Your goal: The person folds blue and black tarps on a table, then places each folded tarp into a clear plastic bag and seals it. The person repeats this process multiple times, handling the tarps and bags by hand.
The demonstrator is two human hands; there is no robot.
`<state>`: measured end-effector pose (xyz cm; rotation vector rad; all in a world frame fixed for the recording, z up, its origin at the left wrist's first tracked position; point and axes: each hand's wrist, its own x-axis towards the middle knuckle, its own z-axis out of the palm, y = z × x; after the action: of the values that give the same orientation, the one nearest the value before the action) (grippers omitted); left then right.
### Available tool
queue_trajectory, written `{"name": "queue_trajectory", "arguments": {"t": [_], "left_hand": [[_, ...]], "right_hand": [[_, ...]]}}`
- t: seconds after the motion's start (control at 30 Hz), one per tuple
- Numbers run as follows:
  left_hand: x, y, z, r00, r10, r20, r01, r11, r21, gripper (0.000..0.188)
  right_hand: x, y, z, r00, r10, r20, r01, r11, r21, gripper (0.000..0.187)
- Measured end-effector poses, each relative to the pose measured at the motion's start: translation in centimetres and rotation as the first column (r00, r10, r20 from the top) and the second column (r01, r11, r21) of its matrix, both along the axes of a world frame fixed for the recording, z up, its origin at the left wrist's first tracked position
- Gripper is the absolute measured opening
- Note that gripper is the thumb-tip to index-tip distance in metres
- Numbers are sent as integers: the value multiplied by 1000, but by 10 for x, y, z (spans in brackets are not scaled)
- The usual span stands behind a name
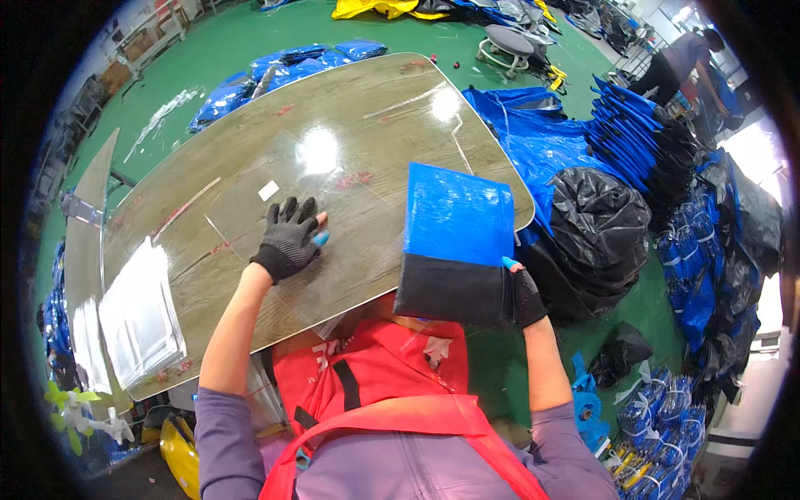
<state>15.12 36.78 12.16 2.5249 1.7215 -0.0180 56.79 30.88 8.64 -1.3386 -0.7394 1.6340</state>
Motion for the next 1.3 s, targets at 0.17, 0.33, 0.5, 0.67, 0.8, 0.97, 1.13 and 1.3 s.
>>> {"name": "queue_trajectory", "arguments": {"t": [0.17,0.33,0.5,0.67,0.8,0.97,1.13,1.3], "left_hand": [[119,-22,-24,801,-421,426,267,888,375,67],[161,-49,-49,806,-280,521,133,944,300,74],[66,-28,-26,613,49,788,-200,975,94,26],[5,-38,-46,822,94,561,-215,965,154,27],[4,-46,-63,856,-17,517,-132,959,250,23],[5,-43,-62,852,-8,524,-140,960,243,16],[2,-36,-57,725,80,684,-217,969,116,18],[-7,-50,-34,705,72,706,-169,983,68,21]], "right_hand": [[-25,-2,14,969,8,-247,-37,993,-116,52],[-30,9,15,992,81,-92,-78,996,35,46],[-3,15,5,996,59,66,-58,998,-3,43],[-4,9,18,949,305,83,-307,952,16,51],[-17,-1,38,920,329,213,-332,943,-24,52],[-8,-6,50,915,353,195,-336,935,-115,49],[-31,-6,59,905,325,276,-291,944,-157,45],[-123,-41,38,756,608,243,-612,788,-65,59]]}}
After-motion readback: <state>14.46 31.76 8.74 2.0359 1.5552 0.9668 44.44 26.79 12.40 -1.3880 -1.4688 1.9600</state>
